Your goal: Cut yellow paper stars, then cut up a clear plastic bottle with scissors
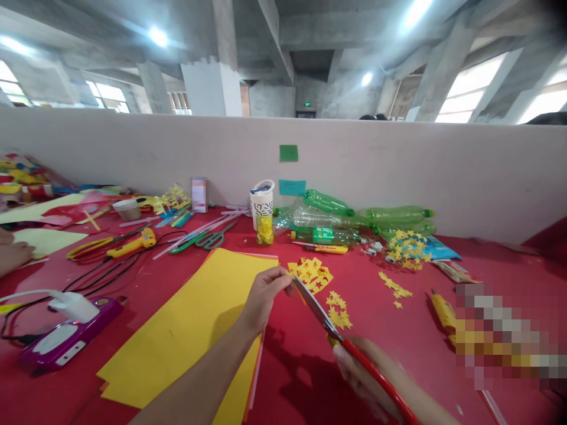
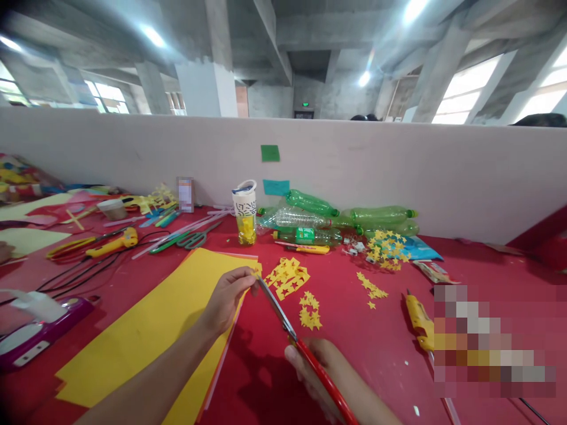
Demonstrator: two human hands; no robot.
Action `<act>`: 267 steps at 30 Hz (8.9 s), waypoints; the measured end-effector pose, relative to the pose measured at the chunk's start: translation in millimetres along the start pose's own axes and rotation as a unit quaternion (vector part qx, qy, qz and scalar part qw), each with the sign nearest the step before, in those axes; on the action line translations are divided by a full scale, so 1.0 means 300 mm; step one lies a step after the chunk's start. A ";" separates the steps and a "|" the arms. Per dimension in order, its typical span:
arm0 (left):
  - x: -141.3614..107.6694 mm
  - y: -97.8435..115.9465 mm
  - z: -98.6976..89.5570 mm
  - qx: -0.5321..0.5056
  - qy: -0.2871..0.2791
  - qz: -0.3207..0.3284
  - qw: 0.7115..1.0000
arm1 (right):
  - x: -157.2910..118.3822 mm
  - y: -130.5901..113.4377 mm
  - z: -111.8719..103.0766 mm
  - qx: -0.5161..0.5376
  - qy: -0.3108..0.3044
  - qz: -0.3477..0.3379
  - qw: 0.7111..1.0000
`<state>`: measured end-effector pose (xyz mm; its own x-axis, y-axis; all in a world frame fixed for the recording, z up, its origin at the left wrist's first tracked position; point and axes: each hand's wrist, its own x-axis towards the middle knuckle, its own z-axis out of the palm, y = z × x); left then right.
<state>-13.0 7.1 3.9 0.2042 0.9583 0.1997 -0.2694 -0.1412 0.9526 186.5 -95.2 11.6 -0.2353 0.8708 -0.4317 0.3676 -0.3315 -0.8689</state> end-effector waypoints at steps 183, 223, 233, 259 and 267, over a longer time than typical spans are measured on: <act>-0.068 -0.088 0.117 0.154 -0.238 -0.163 0.945 | 0.071 0.027 -0.059 0.125 0.183 -0.122 0.967; -0.041 -0.019 0.094 -0.014 0.057 -0.032 0.998 | 0.002 0.026 -0.043 -0.022 0.012 -0.064 0.998; -0.029 -0.005 0.070 -0.025 0.033 -0.052 0.998 | 0.003 0.030 -0.050 -0.023 0.002 -0.046 0.999; -0.017 -0.004 0.043 -0.028 0.000 -0.061 0.998 | 0.011 0.011 -0.043 -0.056 0.005 -0.028 0.998; -0.016 0.022 0.035 0.079 -0.013 0.013 0.997 | 0.017 0.026 -0.050 -0.056 0.005 -0.039 0.998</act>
<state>-5.9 -1.0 11.7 0.2236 0.9474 0.2290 -0.1242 -0.2054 0.9708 201.7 -87.7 6.3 -0.2586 0.8961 -0.3606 0.4462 -0.2203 -0.8674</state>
